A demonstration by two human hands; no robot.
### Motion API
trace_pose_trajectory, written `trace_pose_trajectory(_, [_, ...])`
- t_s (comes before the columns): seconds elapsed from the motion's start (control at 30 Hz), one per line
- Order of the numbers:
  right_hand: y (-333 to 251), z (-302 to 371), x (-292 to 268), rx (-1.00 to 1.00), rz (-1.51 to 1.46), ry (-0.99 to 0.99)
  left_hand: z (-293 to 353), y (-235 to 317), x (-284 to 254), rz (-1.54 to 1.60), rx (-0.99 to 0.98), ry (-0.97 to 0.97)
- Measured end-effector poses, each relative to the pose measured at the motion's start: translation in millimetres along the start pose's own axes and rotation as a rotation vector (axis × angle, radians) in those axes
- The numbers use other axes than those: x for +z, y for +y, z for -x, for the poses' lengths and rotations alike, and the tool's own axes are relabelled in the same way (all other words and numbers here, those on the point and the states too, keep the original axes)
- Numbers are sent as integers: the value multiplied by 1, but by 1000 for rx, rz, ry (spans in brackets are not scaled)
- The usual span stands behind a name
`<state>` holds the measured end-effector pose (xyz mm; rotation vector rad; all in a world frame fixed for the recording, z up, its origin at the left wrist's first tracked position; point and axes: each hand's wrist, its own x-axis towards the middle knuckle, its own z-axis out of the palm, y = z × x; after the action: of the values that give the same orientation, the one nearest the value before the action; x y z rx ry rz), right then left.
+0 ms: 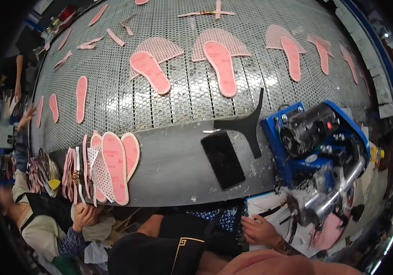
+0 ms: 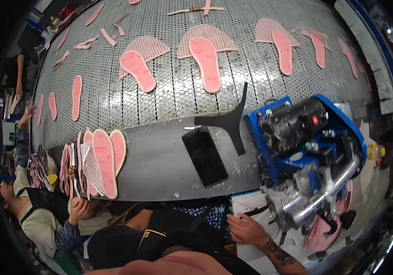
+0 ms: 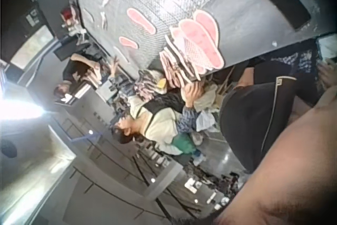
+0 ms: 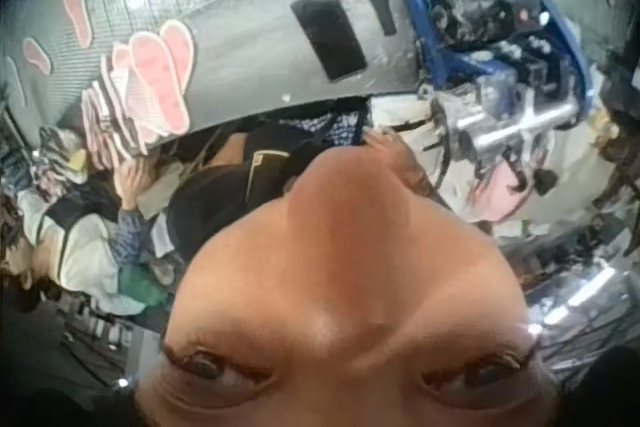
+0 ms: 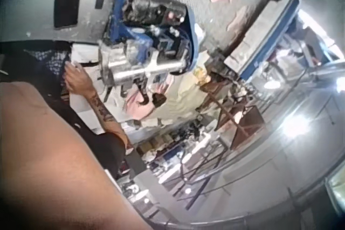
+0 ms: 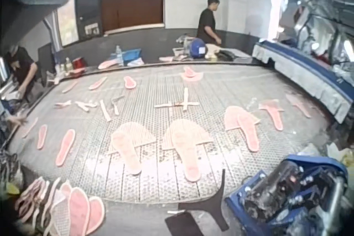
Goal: The person assembles pink flip-flops by picking up pink insoles and white mesh straps from a conveyor belt. They place the insoles on a metal table and attach the straps using a sewing machine. The process is repetitive, involving picking, placing, and sewing components one at a time.
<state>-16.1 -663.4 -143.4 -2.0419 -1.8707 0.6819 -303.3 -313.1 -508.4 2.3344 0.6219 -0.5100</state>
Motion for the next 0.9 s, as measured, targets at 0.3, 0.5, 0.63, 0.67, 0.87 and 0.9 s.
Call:
trace_pose_trajectory(0.3, [-21, -6, 19, 83, 172, 92, -24, 11, 13, 69, 39, 67])
trace_pose_trajectory(0.5, [-38, -6, 24, 108, 268, 70, -25, 16, 10, 91, 51, 68])
trace_pose_trajectory(0.63, [-41, -5, 26, 113, 315, 53, -20, 11, 16, 108, 61, 66])
trace_pose_trajectory(0.67, [-41, -3, 28, 121, 342, 86, -21, 10, 17, 106, 66, 64])
trace_pose_trajectory(0.87, [-42, 7, 35, 161, 434, 164, -25, 6, 24, 110, 92, 44])
trace_pose_trajectory(0.9, [-42, 6, 36, 172, 424, 166, -24, 5, 24, 100, 94, 40])
